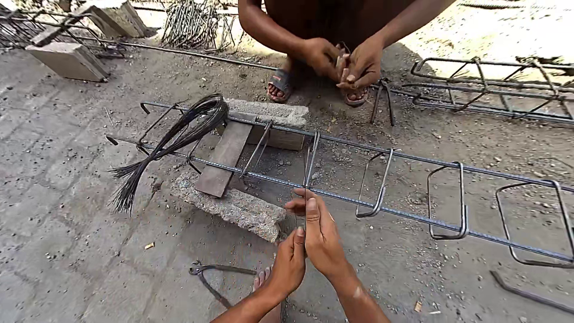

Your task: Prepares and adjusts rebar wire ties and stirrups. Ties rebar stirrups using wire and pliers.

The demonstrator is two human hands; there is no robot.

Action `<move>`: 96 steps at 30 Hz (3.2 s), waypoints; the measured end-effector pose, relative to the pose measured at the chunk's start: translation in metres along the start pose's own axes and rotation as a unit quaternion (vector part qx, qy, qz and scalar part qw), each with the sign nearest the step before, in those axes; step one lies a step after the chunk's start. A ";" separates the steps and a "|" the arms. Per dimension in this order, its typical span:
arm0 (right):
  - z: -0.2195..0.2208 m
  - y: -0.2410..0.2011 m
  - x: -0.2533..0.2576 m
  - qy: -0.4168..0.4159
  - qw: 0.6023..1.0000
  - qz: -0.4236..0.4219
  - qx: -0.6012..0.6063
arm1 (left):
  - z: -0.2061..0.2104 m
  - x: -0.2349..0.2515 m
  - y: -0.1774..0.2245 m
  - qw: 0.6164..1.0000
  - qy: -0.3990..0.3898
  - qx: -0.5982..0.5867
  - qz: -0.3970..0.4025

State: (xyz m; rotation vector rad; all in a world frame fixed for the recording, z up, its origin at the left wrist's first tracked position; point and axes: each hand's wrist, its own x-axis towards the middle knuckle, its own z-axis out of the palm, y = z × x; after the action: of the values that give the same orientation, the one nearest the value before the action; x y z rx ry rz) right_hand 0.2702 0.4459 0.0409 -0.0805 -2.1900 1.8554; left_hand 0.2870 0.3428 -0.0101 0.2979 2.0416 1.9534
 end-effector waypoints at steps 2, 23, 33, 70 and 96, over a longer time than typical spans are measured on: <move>0.003 0.008 -0.002 0.031 0.999 -0.007 0.006 | 0.003 -0.001 -0.005 1.000 -0.008 0.006 -0.011; -0.052 0.025 -0.020 -0.206 0.953 0.102 -0.199 | -0.029 0.023 -0.001 0.983 -0.101 -0.154 0.025; 0.000 0.043 -0.041 -0.203 0.952 0.228 0.015 | -0.071 0.034 0.002 0.986 0.014 -0.163 -0.004; -0.018 0.039 -0.028 -0.461 0.818 0.187 -0.289 | -0.073 0.048 0.014 0.964 0.087 -0.252 0.004; -0.134 -0.030 -0.031 -0.233 0.923 -0.193 -0.237 | -0.185 0.085 0.042 0.818 0.303 -0.489 0.029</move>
State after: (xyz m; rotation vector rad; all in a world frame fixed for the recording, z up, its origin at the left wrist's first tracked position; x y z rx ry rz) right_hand 0.3358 0.5626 0.0847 0.7174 -2.6742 1.1824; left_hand 0.1401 0.2017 0.0316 -0.5683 0.9509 3.0708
